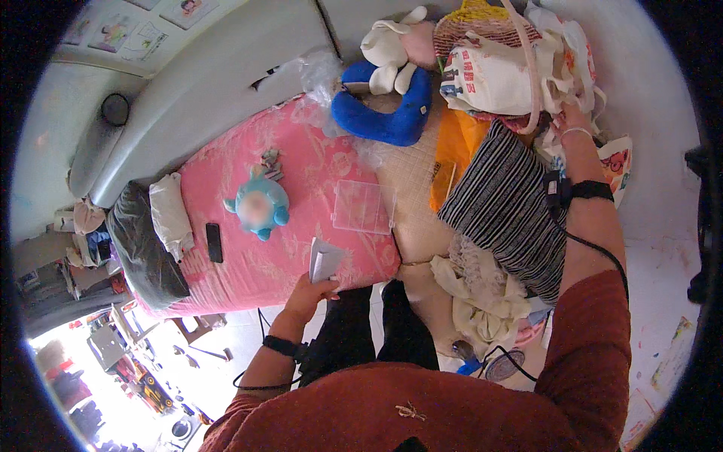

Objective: The person folds a pair of white shorts with orange trim and places them on a pink bedsheet. Then the person folds a white shirt and places it on the bed. The person then moves a blue plush toy and a plastic container, and opens a tote bag to retrieve a small plastic box containing markers.

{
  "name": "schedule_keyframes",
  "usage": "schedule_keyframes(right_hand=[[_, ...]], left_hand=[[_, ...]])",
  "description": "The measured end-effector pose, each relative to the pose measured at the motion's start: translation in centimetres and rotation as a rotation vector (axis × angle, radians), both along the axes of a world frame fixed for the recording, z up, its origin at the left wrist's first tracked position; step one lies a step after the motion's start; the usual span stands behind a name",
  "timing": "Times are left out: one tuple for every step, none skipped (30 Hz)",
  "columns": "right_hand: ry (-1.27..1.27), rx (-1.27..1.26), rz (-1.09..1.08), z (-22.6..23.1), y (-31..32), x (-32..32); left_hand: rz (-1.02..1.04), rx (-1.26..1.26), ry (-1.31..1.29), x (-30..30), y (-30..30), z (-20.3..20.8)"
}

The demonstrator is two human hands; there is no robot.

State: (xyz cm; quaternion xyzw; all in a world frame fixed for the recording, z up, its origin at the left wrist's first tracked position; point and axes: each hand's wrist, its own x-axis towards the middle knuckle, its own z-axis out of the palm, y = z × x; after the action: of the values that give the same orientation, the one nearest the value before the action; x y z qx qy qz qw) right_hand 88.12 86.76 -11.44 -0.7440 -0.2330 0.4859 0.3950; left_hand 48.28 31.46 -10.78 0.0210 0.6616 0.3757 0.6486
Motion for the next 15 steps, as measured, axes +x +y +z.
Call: schedule_keyframes(right_hand=[[-0.001,0.054,-0.014,0.2,0.9,-0.1],[-0.002,0.104,-0.118,0.6,2.2,-0.3],[-0.358,0.226,0.164,1.0,3.4,-0.6],[-0.713,0.348,0.445,1.7,4.6,-0.7],[-0.881,0.464,0.574,2.5,5.2,-0.8],[-1.06,0.591,0.679,3.5,5.5,-1.0],[-1.048,0.715,0.632,5.0,5.9,-1.6],[-0.917,0.747,0.561,7.0,6.0,-2.1],[-0.786,0.784,0.487,9.2,5.9,-2.9],[-0.539,0.723,0.391,11.7,5.5,-3.6],[-0.337,0.678,0.332,14.3,5.1,-4.3],[-0.164,0.694,0.222,16.5,4.3,-4.8],[-0.574,0.744,0.24,18.6,3.1,-4.7],[-0.992,0.815,0.319,20.4,1.9,-4.3],[-1.16,0.888,0.351,21.7,1.0,-4.0]], left_hand=[[0.018,0.008,-0.012,-0.2,-0.1,0.2],[0.029,0.018,-0.014,-0.5,-0.1,0.4],[0.038,0.028,-0.016,-0.8,-0.1,0.7],[0.041,0.032,-0.014,-0.9,0.0,1.0],[0.043,0.036,-0.012,-1.0,0.1,1.3],[0.043,0.039,-0.012,-1.1,0.2,1.6],[0.035,0.042,-0.003,-1.2,0.3,1.8],[0.028,0.047,0.006,-1.2,0.5,2.0],[0.018,0.047,0.022,-1.2,0.7,2.2],[0.019,0.056,0.003,-1.2,0.8,2.3],[0.016,0.061,-0.007,-1.2,0.9,2.4],[0.008,0.057,-0.008,-1.2,1.1,2.4],[0.009,0.075,-0.018,-1.2,1.2,2.5],[0.004,0.085,-0.017,-1.2,1.2,2.6],[-0.008,0.076,0.0,-1.2,1.3,2.7]])
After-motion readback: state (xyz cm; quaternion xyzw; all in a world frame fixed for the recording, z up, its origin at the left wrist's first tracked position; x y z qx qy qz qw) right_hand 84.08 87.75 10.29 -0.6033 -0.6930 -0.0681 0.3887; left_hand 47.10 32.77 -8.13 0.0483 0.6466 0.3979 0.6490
